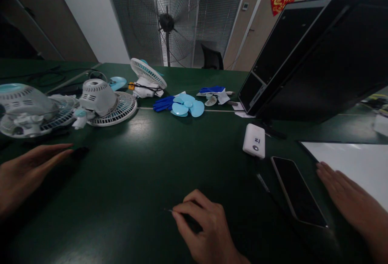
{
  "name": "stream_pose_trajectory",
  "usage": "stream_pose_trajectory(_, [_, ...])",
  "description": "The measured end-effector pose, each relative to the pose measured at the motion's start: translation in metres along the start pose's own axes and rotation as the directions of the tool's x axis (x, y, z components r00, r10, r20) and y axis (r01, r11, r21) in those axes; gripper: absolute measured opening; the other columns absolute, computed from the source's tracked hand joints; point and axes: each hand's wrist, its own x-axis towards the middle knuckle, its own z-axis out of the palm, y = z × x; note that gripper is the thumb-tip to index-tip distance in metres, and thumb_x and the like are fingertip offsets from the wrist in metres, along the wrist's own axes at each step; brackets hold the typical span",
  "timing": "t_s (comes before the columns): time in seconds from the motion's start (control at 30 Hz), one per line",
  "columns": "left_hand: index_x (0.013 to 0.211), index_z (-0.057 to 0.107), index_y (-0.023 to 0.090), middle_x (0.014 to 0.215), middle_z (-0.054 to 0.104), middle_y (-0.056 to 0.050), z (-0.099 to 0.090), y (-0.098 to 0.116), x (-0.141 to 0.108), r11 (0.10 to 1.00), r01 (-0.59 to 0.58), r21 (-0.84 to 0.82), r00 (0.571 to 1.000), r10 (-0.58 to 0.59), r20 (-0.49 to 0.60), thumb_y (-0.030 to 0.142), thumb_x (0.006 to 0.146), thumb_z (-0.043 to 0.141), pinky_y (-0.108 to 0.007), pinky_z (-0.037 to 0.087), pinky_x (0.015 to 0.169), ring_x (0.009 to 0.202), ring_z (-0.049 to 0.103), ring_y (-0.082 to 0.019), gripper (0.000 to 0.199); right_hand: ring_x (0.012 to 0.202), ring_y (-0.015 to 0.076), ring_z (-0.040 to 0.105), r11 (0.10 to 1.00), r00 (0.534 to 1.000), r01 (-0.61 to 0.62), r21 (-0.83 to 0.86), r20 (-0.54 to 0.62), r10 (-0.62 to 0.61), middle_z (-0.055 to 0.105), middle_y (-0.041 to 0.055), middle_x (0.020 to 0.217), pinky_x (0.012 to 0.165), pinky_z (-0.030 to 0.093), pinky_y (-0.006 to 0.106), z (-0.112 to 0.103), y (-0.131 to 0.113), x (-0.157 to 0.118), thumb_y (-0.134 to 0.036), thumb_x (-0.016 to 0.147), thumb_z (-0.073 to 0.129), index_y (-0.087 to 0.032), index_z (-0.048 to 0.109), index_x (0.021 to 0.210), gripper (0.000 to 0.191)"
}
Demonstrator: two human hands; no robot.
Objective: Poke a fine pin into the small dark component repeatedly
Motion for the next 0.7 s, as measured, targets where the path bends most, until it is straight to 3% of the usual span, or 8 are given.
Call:
stream_pose_trajectory(0.13, [0.121, 0.073, 0.024, 0.138, 0.068, -0.006, 0.003, 0.009, 0.001, 0.996, -0.058, -0.064, 0.997, 0.061, 0.039, 0.070, 0.082, 0.063, -0.047, 0.046, 0.116, 0.129, 0.062, -0.034, 0.061, 0.071, 0.0147, 0.070, 1.000, 1.000, 0.006, -0.004, -0.002, -0.006, 0.071, 0.0029, 0.087, 0.062, 0.053, 0.024, -0.001, -0.001, 0.001, -0.014, 0.094, 0.065, -0.024, 0.079, 0.098, 0.018])
stream_pose_trajectory(0.23, [0.122, 0.073, 0.023, 0.137, 0.069, -0.007, 0.004, 0.015, 0.003, 0.998, 0.002, -0.067, 0.996, 0.004, 0.093, 0.071, 0.081, 0.064, -0.048, 0.044, 0.117, 0.128, 0.063, -0.034, 0.063, 0.070, 0.0144, 0.070, 1.000, 1.000, 0.004, -0.006, -0.002, -0.004, 0.071, 0.0028, 0.086, 0.061, 0.052, 0.024, -0.001, -0.001, 0.002, -0.014, 0.094, 0.066, -0.025, 0.079, 0.097, 0.017])
stream_pose_trajectory(0.47, [0.128, 0.072, 0.026, 0.133, 0.072, -0.006, 0.002, 0.015, 0.003, 0.990, 0.135, 0.036, 0.986, -0.138, 0.099, 0.070, 0.083, 0.063, -0.042, 0.058, 0.093, 0.117, 0.069, -0.035, 0.064, 0.071, 0.0140, 0.070, 1.000, 1.000, 0.012, -0.002, 0.006, -0.012, 0.071, 0.0025, 0.086, 0.063, 0.053, 0.024, 0.000, -0.001, 0.002, -0.014, 0.095, 0.065, -0.024, 0.079, 0.097, 0.017])
stream_pose_trajectory(0.7, [0.130, 0.073, 0.027, 0.126, 0.075, -0.008, 0.006, 0.010, 0.003, 0.982, 0.173, 0.082, 0.982, -0.178, 0.064, 0.075, 0.081, 0.062, -0.036, 0.060, 0.075, 0.101, 0.074, -0.034, 0.069, 0.072, 0.0144, 0.071, 1.000, 1.000, 0.002, -0.015, 0.004, -0.002, 0.071, 0.0022, 0.087, 0.062, 0.052, 0.024, 0.000, 0.000, 0.003, -0.014, 0.094, 0.066, -0.025, 0.079, 0.098, 0.017])
